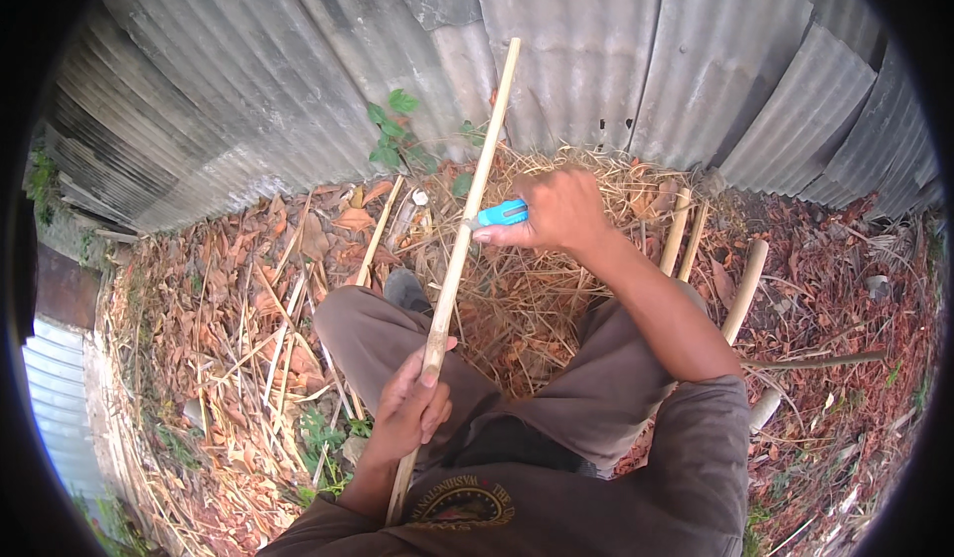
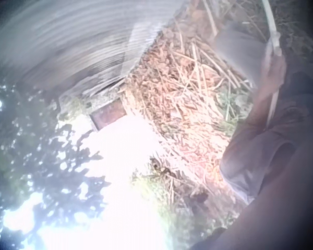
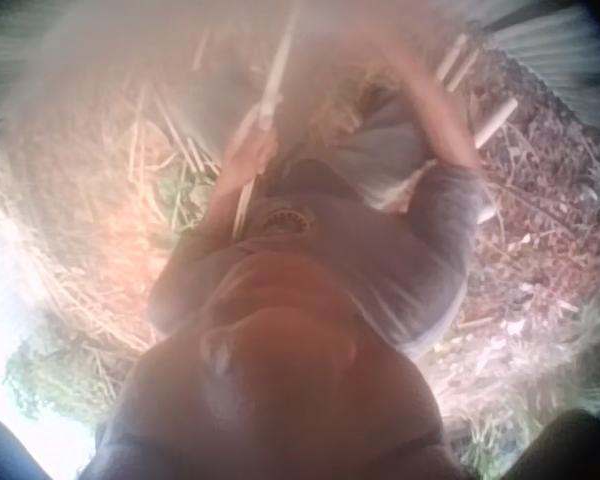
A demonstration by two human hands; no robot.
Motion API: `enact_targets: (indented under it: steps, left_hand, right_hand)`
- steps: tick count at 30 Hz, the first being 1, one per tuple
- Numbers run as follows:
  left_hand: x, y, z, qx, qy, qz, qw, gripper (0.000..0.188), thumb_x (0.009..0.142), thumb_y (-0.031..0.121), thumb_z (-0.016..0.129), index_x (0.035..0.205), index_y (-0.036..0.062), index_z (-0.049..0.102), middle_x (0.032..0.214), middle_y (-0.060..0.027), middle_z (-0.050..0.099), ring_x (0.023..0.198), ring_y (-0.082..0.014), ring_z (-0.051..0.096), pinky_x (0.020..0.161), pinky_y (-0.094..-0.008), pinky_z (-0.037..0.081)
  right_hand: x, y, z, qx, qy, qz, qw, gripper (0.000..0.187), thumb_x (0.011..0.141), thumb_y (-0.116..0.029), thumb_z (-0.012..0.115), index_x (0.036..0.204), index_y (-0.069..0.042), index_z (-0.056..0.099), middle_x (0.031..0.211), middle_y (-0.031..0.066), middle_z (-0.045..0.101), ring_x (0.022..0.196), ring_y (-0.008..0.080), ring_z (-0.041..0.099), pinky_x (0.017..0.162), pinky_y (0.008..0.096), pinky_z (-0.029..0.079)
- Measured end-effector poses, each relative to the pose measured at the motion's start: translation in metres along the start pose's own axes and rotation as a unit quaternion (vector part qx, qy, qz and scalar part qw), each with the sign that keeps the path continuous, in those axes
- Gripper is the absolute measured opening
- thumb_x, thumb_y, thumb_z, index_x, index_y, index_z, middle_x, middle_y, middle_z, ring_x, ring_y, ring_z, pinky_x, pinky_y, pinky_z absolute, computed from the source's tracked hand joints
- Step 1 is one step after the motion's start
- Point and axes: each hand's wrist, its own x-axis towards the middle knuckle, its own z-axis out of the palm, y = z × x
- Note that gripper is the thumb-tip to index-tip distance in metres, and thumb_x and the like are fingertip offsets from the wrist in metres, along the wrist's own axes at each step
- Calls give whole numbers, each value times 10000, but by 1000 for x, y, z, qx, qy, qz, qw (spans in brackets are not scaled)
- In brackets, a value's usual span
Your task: The person sits on the ground and uses a blue utility knife to shave the bark off a long wooden stick. They rotate the stick and scrape the surface repeatedly. Later, they switch to using a machete to continue shaving the stick.
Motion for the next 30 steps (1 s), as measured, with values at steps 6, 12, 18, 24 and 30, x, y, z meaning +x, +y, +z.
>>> enact_targets:
  steps: [6,12,18,24,30]
  left_hand:
    - [-5,5,-2,-5,-9,-6,1000,438,1032,220,360,1408,2,306,534,33,331,419,-47,278,437,-188,280]
    - [-17,-4,1,18,-35,-32,999,441,1037,235,350,1409,3,311,542,35,334,432,-43,293,433,-186,285]
    - [-52,-15,4,3,-96,-85,992,449,1033,247,371,1413,15,318,552,43,341,445,-35,315,441,-179,287]
    - [-22,-24,-25,-33,15,-45,998,441,1027,228,390,1409,15,334,523,30,355,403,-49,318,433,-194,295]
    - [-4,-10,-23,42,44,-13,998,440,1025,211,392,1413,12,339,522,22,397,386,-51,334,410,-195,302]
  right_hand:
    - [20,22,0,-51,19,59,997,749,696,-794,534,598,-53,591,434,124,474,456,341,563,457,449,441]
    - [44,76,-14,-64,25,228,971,779,755,-778,473,666,-26,651,537,178,567,594,381,611,570,484,467]
    - [18,189,-17,-41,124,530,838,872,793,-813,353,743,-5,677,660,219,627,738,383,645,714,487,480]
    - [10,66,-14,-2,-126,315,941,856,784,-818,374,677,-24,674,561,176,591,635,352,638,654,465,500]
    - [-5,-34,2,41,-167,62,983,765,735,-810,476,621,-73,649,476,130,540,488,329,594,504,451,479]
